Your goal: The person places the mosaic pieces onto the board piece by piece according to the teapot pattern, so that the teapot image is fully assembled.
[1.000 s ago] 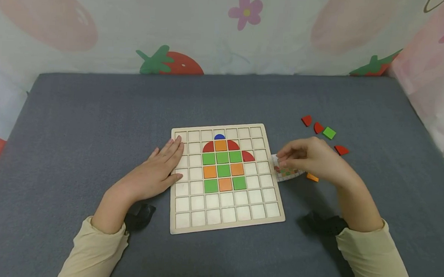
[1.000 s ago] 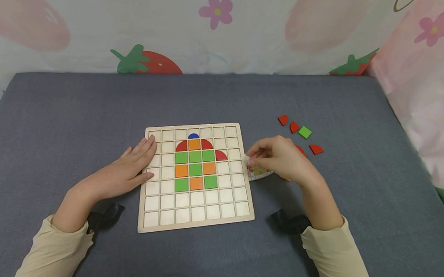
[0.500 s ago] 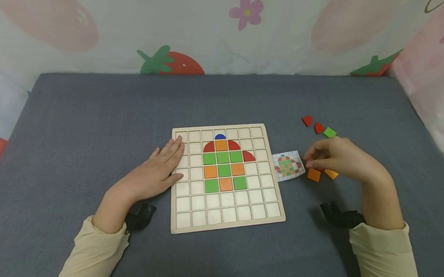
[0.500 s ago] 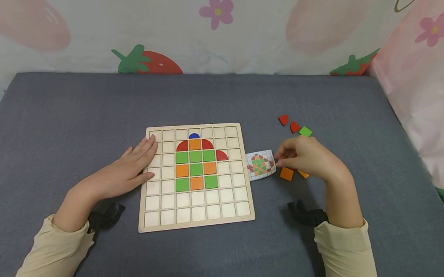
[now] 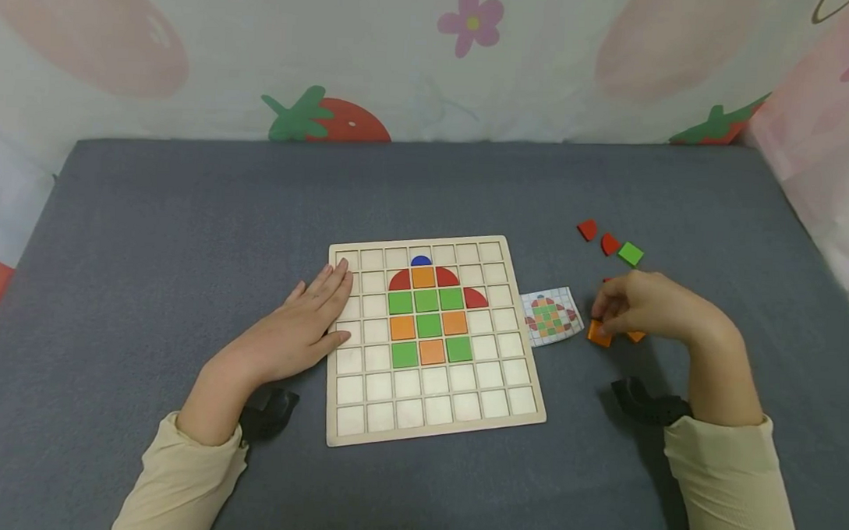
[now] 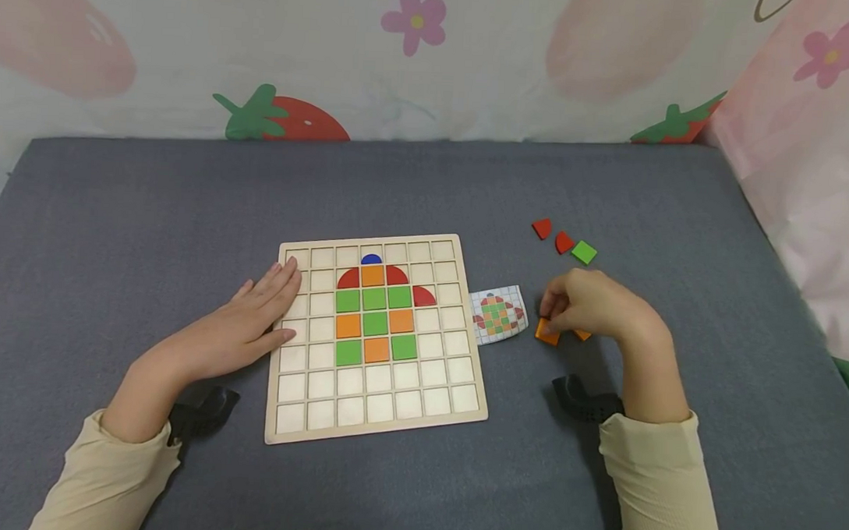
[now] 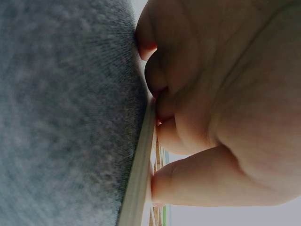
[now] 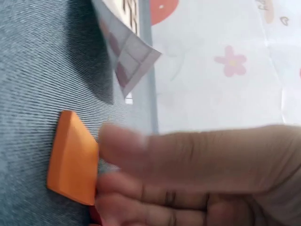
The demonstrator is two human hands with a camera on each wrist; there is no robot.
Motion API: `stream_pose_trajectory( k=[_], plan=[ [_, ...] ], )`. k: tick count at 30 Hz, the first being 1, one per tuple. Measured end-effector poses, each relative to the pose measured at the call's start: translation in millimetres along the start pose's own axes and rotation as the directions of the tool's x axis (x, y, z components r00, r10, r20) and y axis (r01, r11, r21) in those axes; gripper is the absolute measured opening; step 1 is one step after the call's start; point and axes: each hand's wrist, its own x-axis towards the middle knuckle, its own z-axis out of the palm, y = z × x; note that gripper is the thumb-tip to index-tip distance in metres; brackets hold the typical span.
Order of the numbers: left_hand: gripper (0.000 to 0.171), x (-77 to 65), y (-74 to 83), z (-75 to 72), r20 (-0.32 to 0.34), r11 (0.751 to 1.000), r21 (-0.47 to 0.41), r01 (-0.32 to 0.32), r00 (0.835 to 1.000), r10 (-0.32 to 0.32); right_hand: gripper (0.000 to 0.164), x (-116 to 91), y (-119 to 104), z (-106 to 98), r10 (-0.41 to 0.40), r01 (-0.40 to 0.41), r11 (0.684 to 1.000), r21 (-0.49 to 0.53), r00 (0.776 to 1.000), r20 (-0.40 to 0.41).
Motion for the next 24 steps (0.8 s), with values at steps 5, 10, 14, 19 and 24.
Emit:
stream_pose_trajectory(
  k=[5, 10, 14, 19, 24],
  plan=[
    [0.068, -0.7, -0.2, -1.7, 0.005, 1.000, -0.005, -0.008, 1.000, 0.008, 0.018, 4.7, -1.4, 3.4, 0.048, -0.047, 0.997, -0.063, 0.999, 0.007],
    [0.068, -1.0, -0.4, -3.0, 0.009, 1.000, -0.008, -0.015, 1.000, 0.015, 0.020, 6.5, -4.0, 6.1, 0.064, -0.063, 0.992, -0.107, 0.998, 0.006],
    [0.068, -0.8, -0.7, -2.9, 0.011, 1.000, -0.009, -0.013, 1.000, 0.013, 0.019, 6.7, -6.9, 7.5, 0.047, -0.047, 0.990, -0.134, 0.999, -0.002],
    [0.068, -0.9, -0.7, -2.3, 0.011, 1.000, -0.013, -0.016, 1.000, 0.017, 0.019, 6.3, -7.8, 8.8, 0.010, -0.013, 0.988, -0.155, 1.000, -0.024],
    [0.068, -0.9, -0.8, -2.3, 0.013, 1.000, -0.014, -0.024, 1.000, 0.024, 0.013, 5.0, -4.0, 6.8, -0.004, -0.001, 0.993, -0.115, 0.999, -0.043]
  ],
)
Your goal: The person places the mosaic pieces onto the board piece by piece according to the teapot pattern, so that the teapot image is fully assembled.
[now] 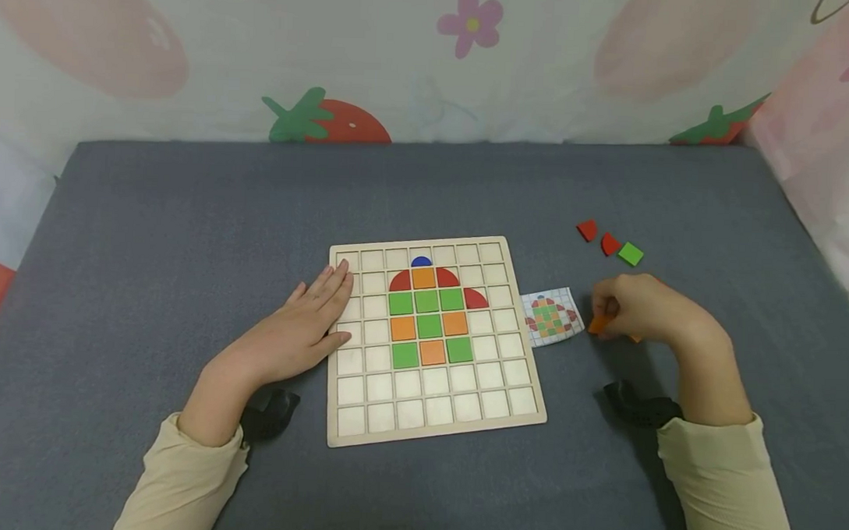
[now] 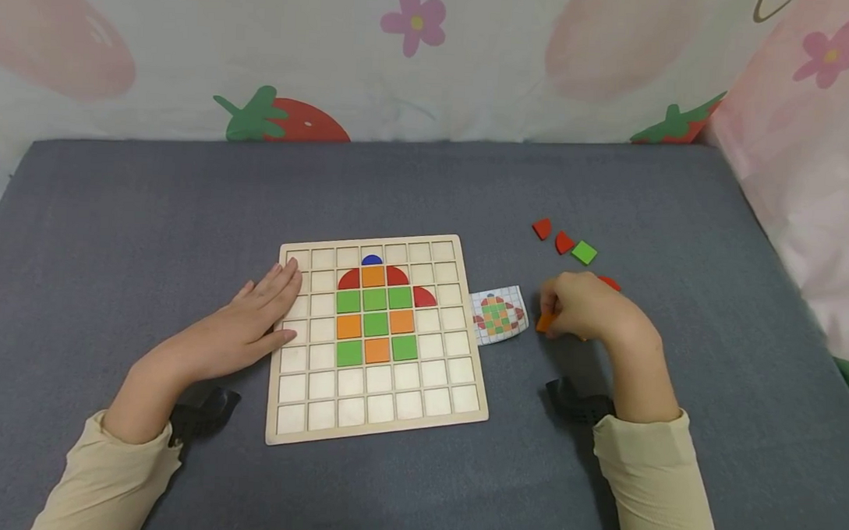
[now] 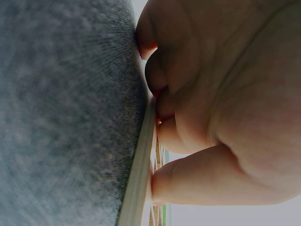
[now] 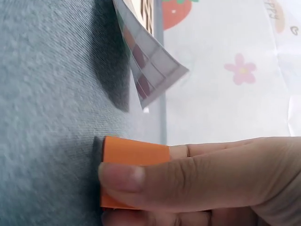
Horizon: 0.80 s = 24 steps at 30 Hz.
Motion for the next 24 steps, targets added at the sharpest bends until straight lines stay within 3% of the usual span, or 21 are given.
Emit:
stream_pose_trajectory(
  k=[14, 24],
  plan=[
    [0.069, -0.6, 2.3, -0.5, -0.004, 1.000, -0.001, 0.013, 1.000, -0.013, 0.011, -10.3, -1.1, -11.3, 0.019, -0.016, 1.000, 0.020, 0.990, -0.141],
    [0.068, -0.6, 1.4, -0.3, -0.010, 1.000, 0.002, 0.004, 1.000, -0.004, 0.010, -15.1, -11.1, -12.6, 0.004, 0.010, 0.997, 0.080, 0.985, -0.174]
  ],
)
